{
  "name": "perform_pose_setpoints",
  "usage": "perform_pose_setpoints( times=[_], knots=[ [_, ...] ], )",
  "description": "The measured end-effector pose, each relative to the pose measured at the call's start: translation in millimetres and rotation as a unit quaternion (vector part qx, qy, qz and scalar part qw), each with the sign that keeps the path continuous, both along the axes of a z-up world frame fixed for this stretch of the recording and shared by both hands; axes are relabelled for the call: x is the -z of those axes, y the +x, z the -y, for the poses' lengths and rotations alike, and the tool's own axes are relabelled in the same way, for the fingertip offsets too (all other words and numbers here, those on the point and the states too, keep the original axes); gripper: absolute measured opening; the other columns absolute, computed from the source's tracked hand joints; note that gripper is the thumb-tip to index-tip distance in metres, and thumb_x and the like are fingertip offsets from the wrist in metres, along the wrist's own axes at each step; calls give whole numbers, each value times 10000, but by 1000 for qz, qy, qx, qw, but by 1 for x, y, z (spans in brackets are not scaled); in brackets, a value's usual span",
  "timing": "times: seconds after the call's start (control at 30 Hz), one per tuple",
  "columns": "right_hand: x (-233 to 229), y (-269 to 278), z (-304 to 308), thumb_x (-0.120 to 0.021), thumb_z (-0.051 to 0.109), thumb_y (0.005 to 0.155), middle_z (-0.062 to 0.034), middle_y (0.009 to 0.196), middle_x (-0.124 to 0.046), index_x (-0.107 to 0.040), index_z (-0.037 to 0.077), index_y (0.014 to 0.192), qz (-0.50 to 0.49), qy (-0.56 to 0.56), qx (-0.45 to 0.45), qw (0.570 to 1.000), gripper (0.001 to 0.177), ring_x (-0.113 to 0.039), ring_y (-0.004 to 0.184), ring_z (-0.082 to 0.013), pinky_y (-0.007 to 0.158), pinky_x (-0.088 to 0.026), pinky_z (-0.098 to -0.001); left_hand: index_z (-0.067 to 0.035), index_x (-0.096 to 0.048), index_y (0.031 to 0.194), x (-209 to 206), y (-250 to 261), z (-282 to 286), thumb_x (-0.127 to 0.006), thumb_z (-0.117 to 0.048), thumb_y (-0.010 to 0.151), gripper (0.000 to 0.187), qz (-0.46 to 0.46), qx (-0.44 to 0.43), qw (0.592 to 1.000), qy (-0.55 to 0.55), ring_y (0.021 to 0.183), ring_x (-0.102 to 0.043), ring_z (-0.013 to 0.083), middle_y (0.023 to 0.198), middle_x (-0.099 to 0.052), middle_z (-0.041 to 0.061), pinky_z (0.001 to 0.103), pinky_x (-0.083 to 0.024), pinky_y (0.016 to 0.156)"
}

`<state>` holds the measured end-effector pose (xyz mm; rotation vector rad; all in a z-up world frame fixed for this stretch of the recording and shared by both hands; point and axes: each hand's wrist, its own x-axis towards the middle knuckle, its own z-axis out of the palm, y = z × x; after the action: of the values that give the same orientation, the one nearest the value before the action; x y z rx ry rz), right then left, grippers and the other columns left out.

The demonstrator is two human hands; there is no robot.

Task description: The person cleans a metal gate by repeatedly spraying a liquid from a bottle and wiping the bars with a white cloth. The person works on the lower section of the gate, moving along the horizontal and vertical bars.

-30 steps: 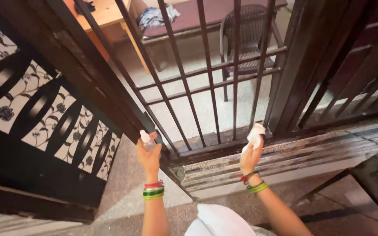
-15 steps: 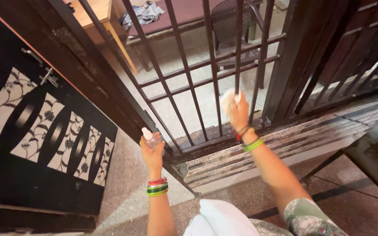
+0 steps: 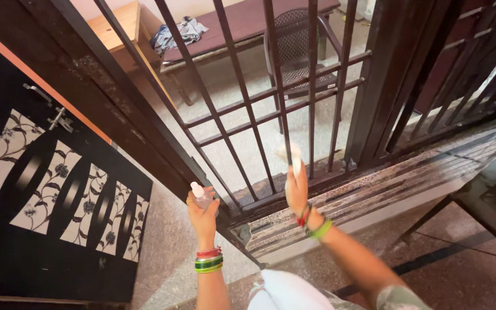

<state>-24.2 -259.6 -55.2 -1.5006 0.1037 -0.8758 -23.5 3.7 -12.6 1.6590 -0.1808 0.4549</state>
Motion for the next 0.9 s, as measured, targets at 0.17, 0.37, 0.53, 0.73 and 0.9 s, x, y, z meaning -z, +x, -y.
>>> perform_pose_setpoints(
  times=[0.17,0.37,0.53,0.73,0.9],
  knots=[
    [-103,47,30,-482,213,1115,-114,1018,-640,-481,-35,1325,109,-31,-80,990,326,-620,928,-193,820,-506,-356,-24,-568,1166,0,2,-1,-710,29,754,439,11,22,999,-25,1030,-651,176,1127,-675,77,338,-522,910],
    [-37,38,20,-491,209,1064,-82,749,-654,-531,10,1140,-45,-49,-39,997,217,-653,636,-206,553,-512,-348,-16,-565,1165,6,5,-1,-716,31,756,439,16,11,999,-27,1036,-657,185,1140,-665,89,343,-527,913],
    [73,27,16,-527,147,984,-208,1024,-695,-476,-47,1316,-47,-96,5,994,388,-680,942,-274,786,-537,-401,-11,-591,1158,9,4,-4,-724,42,757,426,30,4,1000,8,1025,-667,198,1159,-642,102,347,-528,910],
    [75,-15,-52,-462,114,1045,-160,1312,-560,-473,-12,1411,-19,44,41,998,387,-550,1224,-238,1059,-435,-381,-20,-568,1166,7,4,-1,-709,51,758,437,12,11,999,-28,1046,-656,192,1157,-664,88,341,-527,902],
    [-42,16,-50,-450,152,1052,-128,1260,-644,-362,-33,1508,125,17,-158,979,499,-603,1208,-221,1080,-423,-343,-31,-575,1176,5,4,-3,-714,46,752,453,13,20,1000,-11,1046,-664,187,1155,-675,78,340,-526,918]
  ],
)
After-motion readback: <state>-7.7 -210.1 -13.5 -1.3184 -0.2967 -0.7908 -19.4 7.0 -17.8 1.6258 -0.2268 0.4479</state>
